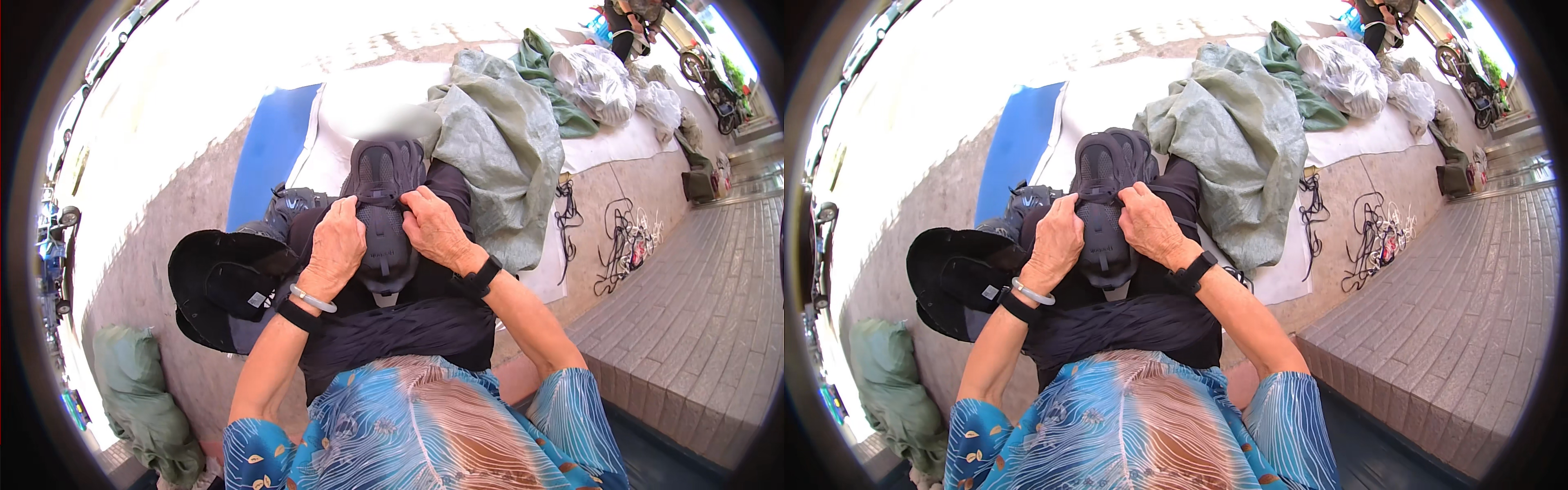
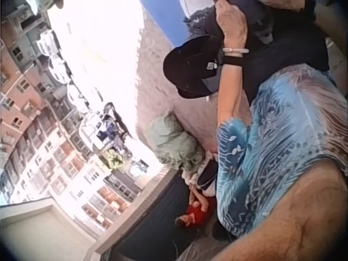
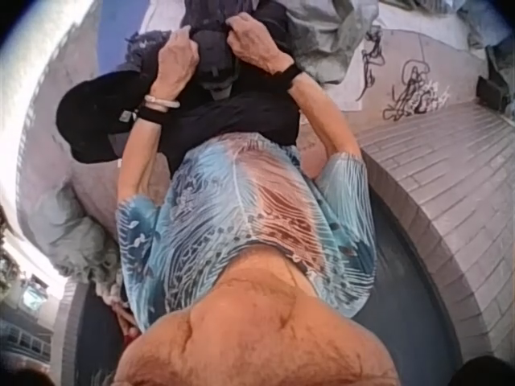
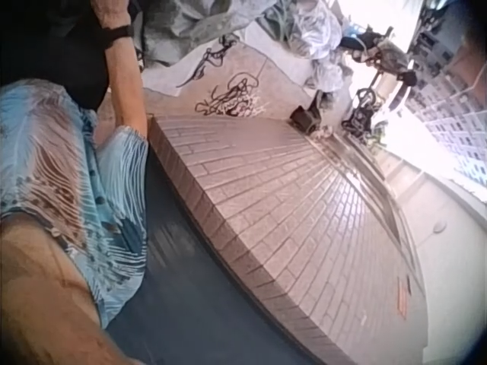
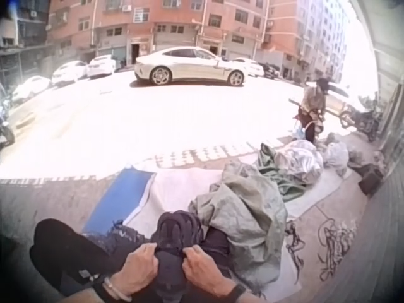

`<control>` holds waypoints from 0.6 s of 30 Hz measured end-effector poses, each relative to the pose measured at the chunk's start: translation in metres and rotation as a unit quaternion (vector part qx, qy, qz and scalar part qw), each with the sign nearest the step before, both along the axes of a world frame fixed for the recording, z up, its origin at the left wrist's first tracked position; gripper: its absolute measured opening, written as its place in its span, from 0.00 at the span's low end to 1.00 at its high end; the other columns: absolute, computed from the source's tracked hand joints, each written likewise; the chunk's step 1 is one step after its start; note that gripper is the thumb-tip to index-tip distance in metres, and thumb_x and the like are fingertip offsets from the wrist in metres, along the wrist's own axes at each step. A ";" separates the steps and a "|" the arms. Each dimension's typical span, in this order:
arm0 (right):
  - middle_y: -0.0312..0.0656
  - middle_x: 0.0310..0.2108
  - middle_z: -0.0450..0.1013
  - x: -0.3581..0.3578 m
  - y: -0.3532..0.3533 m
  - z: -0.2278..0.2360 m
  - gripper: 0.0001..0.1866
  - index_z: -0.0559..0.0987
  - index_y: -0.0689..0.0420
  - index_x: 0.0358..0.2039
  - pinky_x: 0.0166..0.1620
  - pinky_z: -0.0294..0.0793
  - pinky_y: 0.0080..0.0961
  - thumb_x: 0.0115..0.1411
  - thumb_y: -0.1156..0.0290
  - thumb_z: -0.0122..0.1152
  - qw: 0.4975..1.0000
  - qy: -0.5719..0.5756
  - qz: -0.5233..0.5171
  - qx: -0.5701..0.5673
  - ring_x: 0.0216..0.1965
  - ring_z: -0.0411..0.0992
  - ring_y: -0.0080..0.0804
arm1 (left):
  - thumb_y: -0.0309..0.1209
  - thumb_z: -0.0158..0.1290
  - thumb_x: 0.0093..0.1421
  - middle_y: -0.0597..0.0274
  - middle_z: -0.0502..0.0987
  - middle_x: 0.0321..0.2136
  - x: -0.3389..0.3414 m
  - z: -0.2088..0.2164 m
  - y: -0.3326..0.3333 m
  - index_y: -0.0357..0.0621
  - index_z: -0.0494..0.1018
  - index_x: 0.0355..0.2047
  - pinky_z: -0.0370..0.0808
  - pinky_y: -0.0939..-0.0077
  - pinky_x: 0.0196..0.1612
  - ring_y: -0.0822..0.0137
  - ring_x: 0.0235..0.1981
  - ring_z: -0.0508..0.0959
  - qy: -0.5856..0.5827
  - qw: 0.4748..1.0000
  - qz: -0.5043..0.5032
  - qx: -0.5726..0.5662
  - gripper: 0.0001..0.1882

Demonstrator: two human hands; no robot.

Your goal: The recorder is lacing a black sneaker while sitting on the ground.

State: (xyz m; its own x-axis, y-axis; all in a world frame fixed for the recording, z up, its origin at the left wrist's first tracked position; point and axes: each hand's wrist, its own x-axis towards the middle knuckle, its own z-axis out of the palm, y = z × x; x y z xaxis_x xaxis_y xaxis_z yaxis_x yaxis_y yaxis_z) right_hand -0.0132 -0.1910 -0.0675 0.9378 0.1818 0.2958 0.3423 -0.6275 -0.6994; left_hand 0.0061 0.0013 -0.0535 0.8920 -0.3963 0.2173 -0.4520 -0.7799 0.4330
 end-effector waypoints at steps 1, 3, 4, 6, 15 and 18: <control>0.52 0.34 0.68 -0.002 0.002 0.001 0.13 0.71 0.65 0.39 0.40 0.71 0.39 0.51 0.81 0.51 1.000 -0.001 -0.001 0.001 0.36 0.69 0.51 | 0.22 0.50 0.54 0.43 0.73 0.38 0.001 0.000 0.001 0.30 0.67 0.44 0.75 0.64 0.43 0.48 0.40 0.76 -0.001 1.000 -0.004 -0.002 0.17; 0.52 0.33 0.68 -0.003 0.007 0.005 0.14 0.70 0.64 0.40 0.40 0.71 0.39 0.51 0.82 0.51 0.999 -0.010 -0.033 0.006 0.36 0.70 0.51 | 0.22 0.50 0.54 0.44 0.73 0.37 0.002 0.000 0.002 0.31 0.67 0.44 0.75 0.64 0.42 0.48 0.39 0.76 -0.005 1.000 -0.011 -0.004 0.17; 0.52 0.33 0.68 -0.004 0.008 0.006 0.14 0.70 0.64 0.40 0.40 0.71 0.39 0.51 0.82 0.51 0.999 -0.013 -0.035 0.006 0.36 0.70 0.51 | 0.22 0.50 0.54 0.44 0.73 0.38 0.001 -0.001 0.002 0.31 0.67 0.44 0.76 0.64 0.42 0.48 0.39 0.76 -0.004 1.000 -0.010 0.001 0.17; 0.50 0.33 0.68 -0.007 0.009 0.009 0.16 0.69 0.63 0.42 0.39 0.73 0.36 0.51 0.83 0.52 0.999 -0.039 -0.006 0.017 0.35 0.70 0.49 | 0.22 0.50 0.54 0.43 0.73 0.38 -0.001 0.000 0.002 0.31 0.67 0.44 0.76 0.64 0.42 0.48 0.39 0.76 -0.007 1.000 -0.011 0.006 0.17; 0.43 0.30 0.67 -0.004 0.023 0.019 0.14 0.73 0.60 0.38 0.32 0.74 0.28 0.48 0.77 0.57 0.979 -0.037 -0.017 -0.200 0.32 0.73 0.37 | 0.24 0.50 0.55 0.43 0.73 0.37 -0.001 -0.002 0.007 0.31 0.67 0.45 0.76 0.62 0.42 0.46 0.38 0.76 0.002 0.999 -0.005 -0.042 0.17; 0.41 0.29 0.66 0.007 0.024 0.024 0.09 0.73 0.58 0.31 0.31 0.71 0.27 0.47 0.75 0.56 0.947 -0.132 -0.021 -0.291 0.31 0.70 0.35 | 0.25 0.51 0.54 0.44 0.73 0.37 -0.004 0.004 0.004 0.33 0.67 0.44 0.73 0.60 0.43 0.46 0.39 0.75 0.015 0.998 0.035 -0.054 0.17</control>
State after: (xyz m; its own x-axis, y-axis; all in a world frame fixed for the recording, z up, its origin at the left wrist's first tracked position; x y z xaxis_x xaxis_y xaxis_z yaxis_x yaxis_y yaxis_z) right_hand -0.0065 -0.1668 -0.0431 0.8554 0.3503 0.3816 0.4230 -0.8976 -0.1241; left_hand 0.0023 0.0050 -0.0499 0.9235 -0.3078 0.2288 -0.3834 -0.7569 0.5293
